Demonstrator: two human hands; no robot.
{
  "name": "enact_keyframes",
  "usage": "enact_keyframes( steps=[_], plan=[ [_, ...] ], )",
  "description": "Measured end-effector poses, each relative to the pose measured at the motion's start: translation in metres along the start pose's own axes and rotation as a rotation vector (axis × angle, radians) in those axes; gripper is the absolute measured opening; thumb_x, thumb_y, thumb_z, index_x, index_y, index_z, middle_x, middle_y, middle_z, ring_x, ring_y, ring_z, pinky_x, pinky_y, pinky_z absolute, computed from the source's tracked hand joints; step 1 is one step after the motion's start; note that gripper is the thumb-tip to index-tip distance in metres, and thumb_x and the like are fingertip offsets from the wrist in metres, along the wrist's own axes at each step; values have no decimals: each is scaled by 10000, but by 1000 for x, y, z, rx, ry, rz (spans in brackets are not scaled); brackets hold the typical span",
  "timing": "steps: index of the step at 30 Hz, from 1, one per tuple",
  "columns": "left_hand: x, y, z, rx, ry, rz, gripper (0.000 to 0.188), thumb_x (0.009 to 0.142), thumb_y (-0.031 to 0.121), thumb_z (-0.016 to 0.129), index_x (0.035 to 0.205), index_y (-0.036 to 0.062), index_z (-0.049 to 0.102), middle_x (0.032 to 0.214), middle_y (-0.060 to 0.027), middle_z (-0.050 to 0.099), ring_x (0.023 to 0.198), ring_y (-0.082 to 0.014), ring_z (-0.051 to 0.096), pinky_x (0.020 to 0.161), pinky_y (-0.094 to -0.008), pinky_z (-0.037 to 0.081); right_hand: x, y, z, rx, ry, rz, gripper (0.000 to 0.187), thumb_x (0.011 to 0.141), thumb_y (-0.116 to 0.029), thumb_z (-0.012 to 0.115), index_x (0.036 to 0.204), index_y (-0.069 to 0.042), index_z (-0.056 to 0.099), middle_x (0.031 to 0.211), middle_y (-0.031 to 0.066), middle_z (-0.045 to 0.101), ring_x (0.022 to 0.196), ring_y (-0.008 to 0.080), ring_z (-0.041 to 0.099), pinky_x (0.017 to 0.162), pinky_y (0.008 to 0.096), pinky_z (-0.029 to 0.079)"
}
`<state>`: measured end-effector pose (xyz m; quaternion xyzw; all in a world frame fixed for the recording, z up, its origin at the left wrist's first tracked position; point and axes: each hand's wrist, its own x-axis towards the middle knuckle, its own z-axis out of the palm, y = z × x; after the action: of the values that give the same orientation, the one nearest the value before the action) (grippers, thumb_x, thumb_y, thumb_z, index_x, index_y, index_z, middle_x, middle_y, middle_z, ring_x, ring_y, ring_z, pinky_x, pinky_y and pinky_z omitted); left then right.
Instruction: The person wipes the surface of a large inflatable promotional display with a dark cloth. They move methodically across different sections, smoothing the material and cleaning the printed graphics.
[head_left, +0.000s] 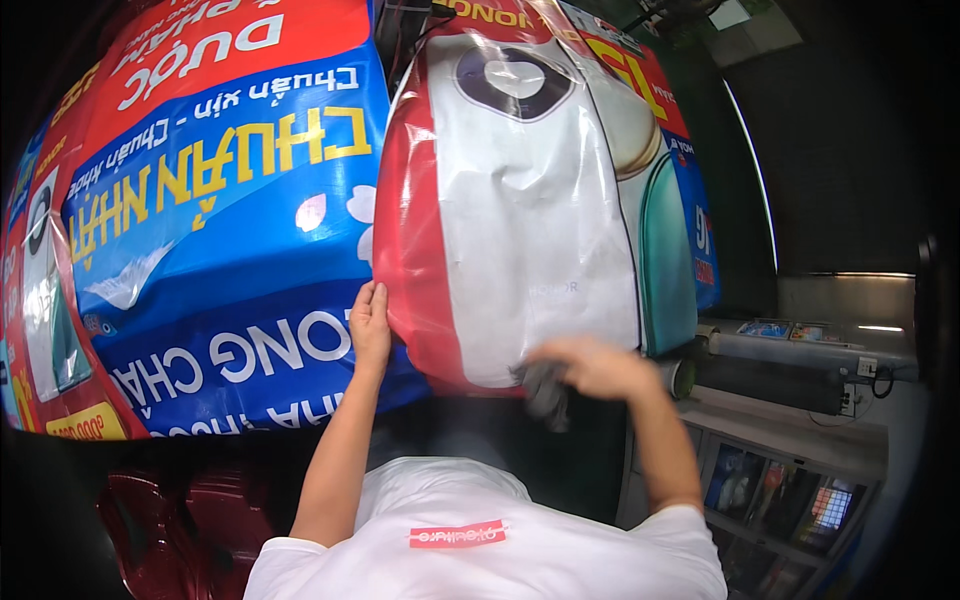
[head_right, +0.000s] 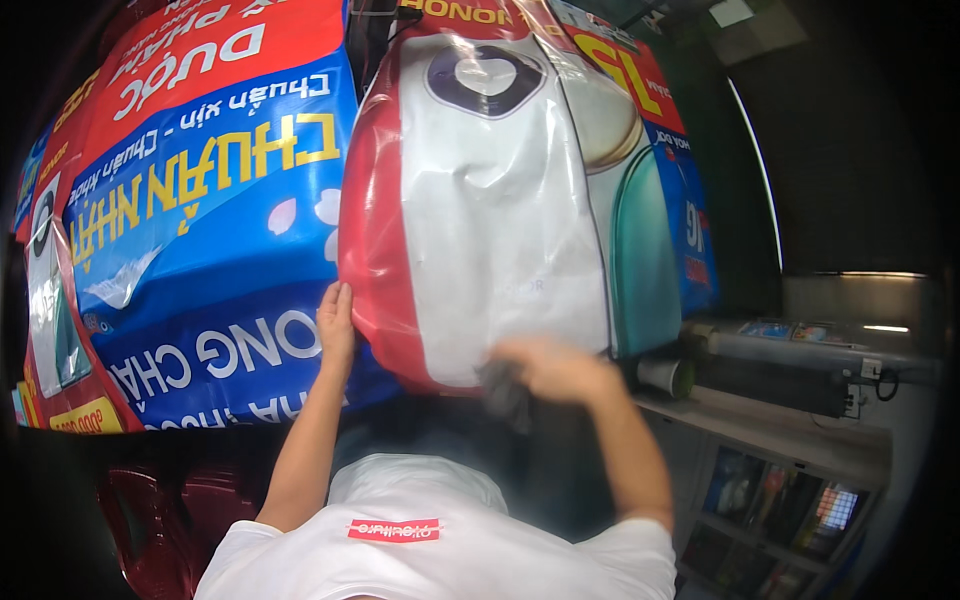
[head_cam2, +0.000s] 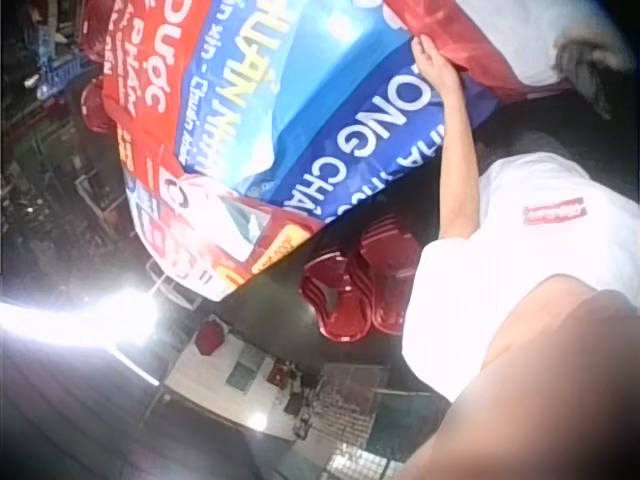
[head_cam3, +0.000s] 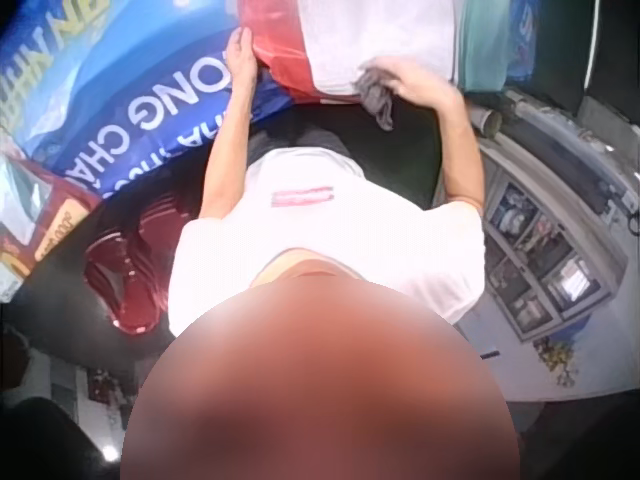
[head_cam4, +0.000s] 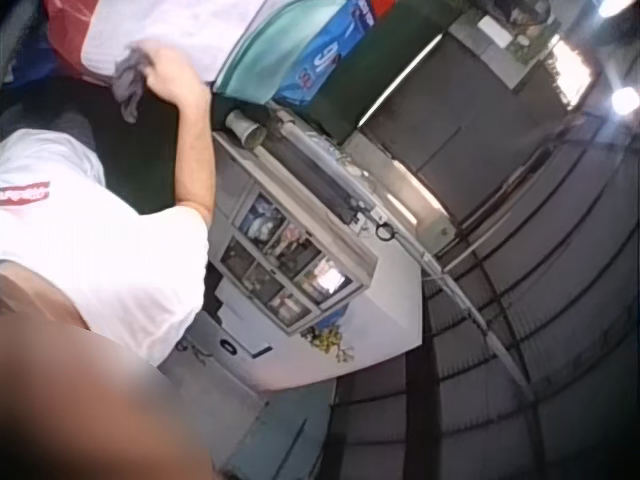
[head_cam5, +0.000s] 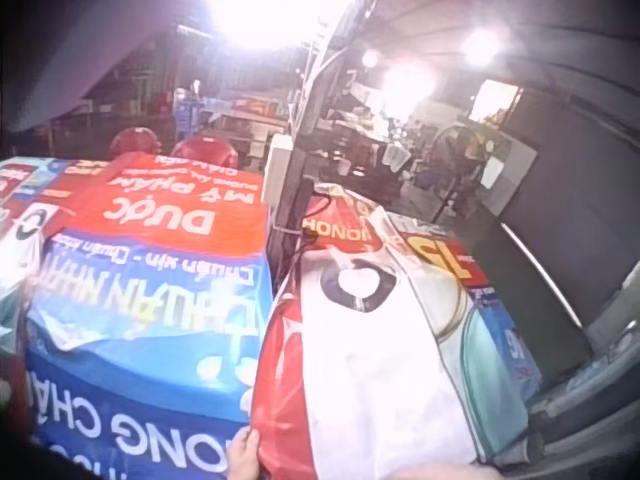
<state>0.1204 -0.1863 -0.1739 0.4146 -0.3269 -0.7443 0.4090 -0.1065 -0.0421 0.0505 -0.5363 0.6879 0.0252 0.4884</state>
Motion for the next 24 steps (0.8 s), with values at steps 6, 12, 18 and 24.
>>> enact_keyframes(
  steps=[6, 12, 18, 24],
  plan=[
    [9, 4, -19, 405, 8, 72, 231, 1005, 217, 527, 946, 19, 631, 782, 24, 598, 724, -46, 490, 661, -211, 404, 133, 15, -190, -445, 1075, -158, 430, 874, -10, 467, 1259, -149, 597, 1229, 121, 639, 1136, 349, 590, 983, 431, 466],
    [13, 0, -18, 268, -13, 87, 235, 1006, 211, 522, 914, 20, 623, 737, 39, 549, 695, -34, 448, 631, -218, 383, 94, 67, -72, -796, 801, 130, 453, 863, 12, 446, 1283, -102, 571, 1376, 182, 531, 1281, 328, 505, 1002, 436, 448],
    [12, 4, -18, 118, -67, 20, 219, 1026, 206, 513, 966, 29, 627, 834, 33, 596, 738, -25, 490, 674, -190, 402, -61, 6, 54, -434, 86, 393, 391, 844, -51, 552, 1222, -132, 607, 1175, 176, 646, 1067, 349, 628, 973, 440, 472],
    [13, 12, -21, 168, -101, 50, 229, 1027, 223, 518, 988, 29, 633, 853, 32, 608, 745, -25, 495, 688, -195, 408, -19, -1, -99, -296, 508, 62, 411, 819, 14, 542, 1210, -81, 624, 1139, 174, 666, 1028, 324, 657, 887, 374, 522]
  ],
)
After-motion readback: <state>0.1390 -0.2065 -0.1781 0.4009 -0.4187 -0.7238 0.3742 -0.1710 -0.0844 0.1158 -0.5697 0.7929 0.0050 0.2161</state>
